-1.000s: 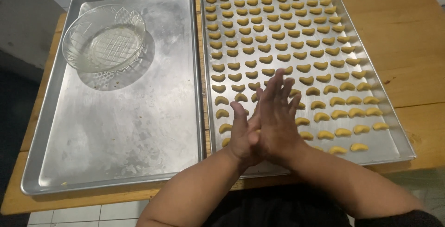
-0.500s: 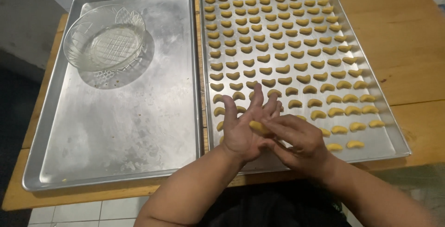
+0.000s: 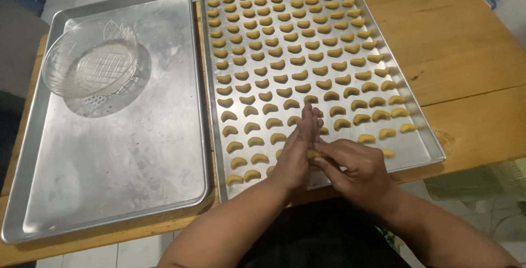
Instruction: Shaping cookie dough into crescents by hand, arranging them on a baking sheet, and placing the sheet into a commercial oven.
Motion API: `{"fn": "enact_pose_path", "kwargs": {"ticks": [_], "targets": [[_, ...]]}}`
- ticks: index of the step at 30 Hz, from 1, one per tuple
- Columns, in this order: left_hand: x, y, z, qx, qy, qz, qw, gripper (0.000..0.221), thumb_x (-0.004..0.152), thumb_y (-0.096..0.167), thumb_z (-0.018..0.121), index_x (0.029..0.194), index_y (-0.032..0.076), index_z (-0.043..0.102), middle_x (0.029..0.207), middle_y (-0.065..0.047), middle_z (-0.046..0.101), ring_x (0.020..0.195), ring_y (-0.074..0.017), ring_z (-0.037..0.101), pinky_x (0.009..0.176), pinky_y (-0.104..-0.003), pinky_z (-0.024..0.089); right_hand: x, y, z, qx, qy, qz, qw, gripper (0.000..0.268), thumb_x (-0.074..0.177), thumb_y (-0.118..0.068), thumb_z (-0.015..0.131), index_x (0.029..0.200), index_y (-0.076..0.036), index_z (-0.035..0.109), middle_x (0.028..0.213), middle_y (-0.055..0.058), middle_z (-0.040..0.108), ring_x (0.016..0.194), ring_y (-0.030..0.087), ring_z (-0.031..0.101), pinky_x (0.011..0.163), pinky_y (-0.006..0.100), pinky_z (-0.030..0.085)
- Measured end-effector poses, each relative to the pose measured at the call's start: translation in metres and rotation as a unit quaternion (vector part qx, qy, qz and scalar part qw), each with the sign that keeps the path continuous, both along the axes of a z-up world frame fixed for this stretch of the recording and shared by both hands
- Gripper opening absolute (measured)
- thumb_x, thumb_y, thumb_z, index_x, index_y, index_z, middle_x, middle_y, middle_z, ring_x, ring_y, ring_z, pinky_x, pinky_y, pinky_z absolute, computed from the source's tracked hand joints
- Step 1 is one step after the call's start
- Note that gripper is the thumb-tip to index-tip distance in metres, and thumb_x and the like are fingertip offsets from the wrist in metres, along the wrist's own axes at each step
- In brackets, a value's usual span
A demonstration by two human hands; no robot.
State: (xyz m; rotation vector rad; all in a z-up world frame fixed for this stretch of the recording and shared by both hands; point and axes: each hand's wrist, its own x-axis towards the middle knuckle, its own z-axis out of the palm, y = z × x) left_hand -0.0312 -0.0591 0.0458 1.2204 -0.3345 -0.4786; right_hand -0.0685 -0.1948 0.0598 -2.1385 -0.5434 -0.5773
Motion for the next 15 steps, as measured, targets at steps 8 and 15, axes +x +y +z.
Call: {"fn": "enact_pose_path", "kwargs": {"ticks": [8, 15], "targets": [[-0.01, -0.054, -0.018, -0.128, 0.056, 0.018, 0.99, 0.088, 0.102, 0.064, 0.002, 0.158, -0.001, -0.014, 0.166, -0.031, -0.008, 0.152, -0.0486, -0.002, 0.122, -0.059, 0.002, -0.01, -0.039, -0.019, 0.083, 0.022, -0.031, 0.996, 0.024, 0.08, -0.005, 0.081, 0.104, -0.003, 0.08, 0.085, 0.011, 0.079, 0.081, 0.032, 0.079, 0.069, 0.037, 0.064], [-0.018, -0.094, -0.033, -0.118, 0.082, -0.003, 0.99, 0.084, 0.105, 0.059, 0.004, 0.158, -0.005, -0.008, 0.165, -0.032, -0.002, 0.152, -0.0485, 0.004, 0.123, -0.057, 0.005, -0.014, -0.073, -0.028, 0.082, 0.03, -0.077, 0.993, 0.013, 0.083, -0.004, 0.078, 0.095, -0.007, 0.082, 0.082, 0.008, 0.08, 0.076, 0.029, 0.079, 0.066, 0.036, 0.064]]}}
